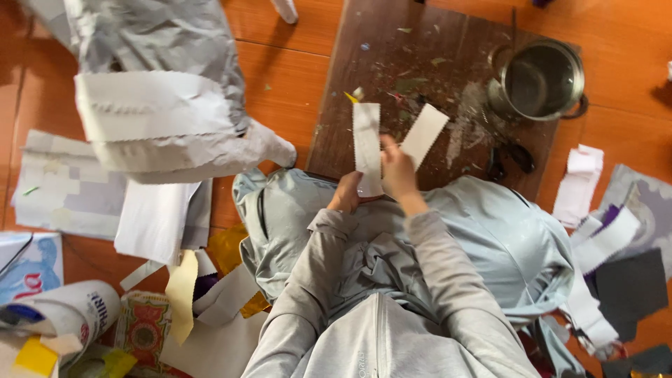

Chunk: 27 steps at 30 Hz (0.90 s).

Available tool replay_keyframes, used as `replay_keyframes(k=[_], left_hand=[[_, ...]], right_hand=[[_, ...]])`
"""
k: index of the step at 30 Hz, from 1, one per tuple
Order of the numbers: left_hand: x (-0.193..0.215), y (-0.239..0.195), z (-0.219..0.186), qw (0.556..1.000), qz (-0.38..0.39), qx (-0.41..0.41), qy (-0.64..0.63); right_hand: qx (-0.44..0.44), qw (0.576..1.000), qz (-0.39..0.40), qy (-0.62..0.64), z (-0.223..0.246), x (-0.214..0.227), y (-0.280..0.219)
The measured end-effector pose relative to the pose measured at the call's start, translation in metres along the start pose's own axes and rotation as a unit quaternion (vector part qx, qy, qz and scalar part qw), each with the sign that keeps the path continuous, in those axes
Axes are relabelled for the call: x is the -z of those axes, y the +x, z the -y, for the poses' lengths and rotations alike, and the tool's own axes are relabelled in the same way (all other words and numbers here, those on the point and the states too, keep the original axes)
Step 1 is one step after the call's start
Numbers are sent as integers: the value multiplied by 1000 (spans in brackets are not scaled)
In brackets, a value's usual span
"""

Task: Applying adhesive-soaked paper strips to a wicker frame and cutting material with scissors to create a sculpture.

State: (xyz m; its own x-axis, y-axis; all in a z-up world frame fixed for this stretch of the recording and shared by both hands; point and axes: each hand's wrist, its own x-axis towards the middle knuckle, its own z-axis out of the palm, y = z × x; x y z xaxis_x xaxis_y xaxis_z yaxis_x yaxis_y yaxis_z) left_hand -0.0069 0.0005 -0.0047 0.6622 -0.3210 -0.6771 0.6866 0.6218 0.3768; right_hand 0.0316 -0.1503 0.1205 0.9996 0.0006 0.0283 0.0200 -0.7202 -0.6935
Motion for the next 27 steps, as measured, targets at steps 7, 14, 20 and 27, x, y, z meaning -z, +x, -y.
replay_keyframes(k=[7,14,20,27], left_hand=[[5,36,9,987,-48,-96,123],[-17,26,-2,982,-118,-98,107],[-19,26,-7,977,-161,15,139],[-23,16,-13,974,-152,36,161]], right_hand=[[-210,767,-219,565,-35,112,36],[-214,642,-61,734,-261,164,86],[-320,563,-160,745,-265,133,50],[-286,625,68,723,-280,62,13]])
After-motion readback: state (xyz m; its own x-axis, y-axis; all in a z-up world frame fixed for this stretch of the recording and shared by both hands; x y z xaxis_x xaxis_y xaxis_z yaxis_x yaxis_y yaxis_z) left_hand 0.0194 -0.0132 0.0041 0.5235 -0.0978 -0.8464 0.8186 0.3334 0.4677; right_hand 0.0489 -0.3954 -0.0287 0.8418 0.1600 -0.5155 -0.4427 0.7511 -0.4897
